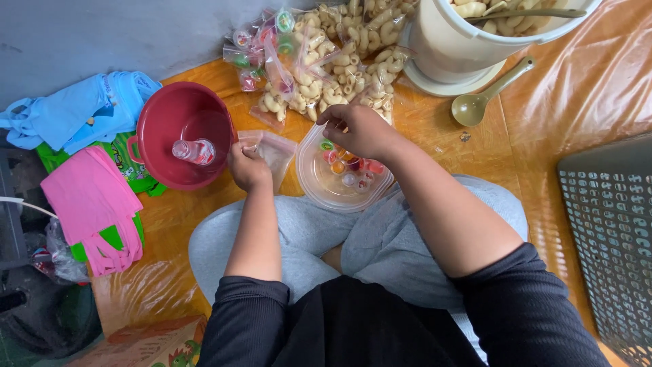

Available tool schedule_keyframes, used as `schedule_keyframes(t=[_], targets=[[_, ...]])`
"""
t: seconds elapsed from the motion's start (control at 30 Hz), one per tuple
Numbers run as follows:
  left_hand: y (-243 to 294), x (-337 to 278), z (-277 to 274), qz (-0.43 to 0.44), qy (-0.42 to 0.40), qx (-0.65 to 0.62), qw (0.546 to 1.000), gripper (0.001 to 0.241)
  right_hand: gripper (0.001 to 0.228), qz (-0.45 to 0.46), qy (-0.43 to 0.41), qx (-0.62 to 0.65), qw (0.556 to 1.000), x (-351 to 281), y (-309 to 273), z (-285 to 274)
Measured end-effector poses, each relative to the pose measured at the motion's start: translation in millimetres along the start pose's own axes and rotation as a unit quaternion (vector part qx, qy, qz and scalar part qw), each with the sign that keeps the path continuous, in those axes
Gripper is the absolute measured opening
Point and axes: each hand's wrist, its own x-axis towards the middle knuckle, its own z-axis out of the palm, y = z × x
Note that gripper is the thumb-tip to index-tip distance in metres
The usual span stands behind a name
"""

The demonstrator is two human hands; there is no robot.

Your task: Packing small colorful jelly cups from a clear bowl into small plastic bags.

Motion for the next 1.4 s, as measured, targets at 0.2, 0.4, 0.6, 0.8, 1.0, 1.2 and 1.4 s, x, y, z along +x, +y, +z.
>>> schedule_keyframes(t=[0.2,0.4,0.6,0.8,1.0,1.2,1.4], targets=[[47.9,3.1,-65.4,0.213,-0.057,-0.154,0.963,0.007,0.042,-0.045,0.02,0.0,0.999,-12.4,-13.5,0.2],[95.5,-28.5,-158.9,0.051,-0.474,-0.36,0.802,0.011,0.051,-0.068,-0.109,0.017,0.992,-22.8,-28.8,10.6],[67.7,-28.5,-166.4,0.018,-0.498,-0.439,0.747,0.079,0.017,-0.066,-0.102,-0.01,0.992,-17.7,-16.4,24.5],[65.4,-34.4,-164.7,-0.003,-0.46,-0.427,0.779,0.022,0.032,-0.01,-0.11,0.044,0.993,-19.9,2.2,15.6],[42.5,-43.4,-123.2,-0.032,-0.413,-0.429,0.802,0.014,0.012,0.01,-0.083,0.06,0.995,-17.1,-4.6,28.8],[26.9,-36.5,-102.8,-0.003,-0.34,-0.36,0.869,0.028,0.034,0.097,-0.054,0.058,0.992,-29.5,-36.5,30.2],[54.3,-32.8,-135.0,-0.003,-0.334,-0.392,0.857,0.023,0.059,0.032,0.026,0.017,0.999,-10.8,17.0,40.7]])
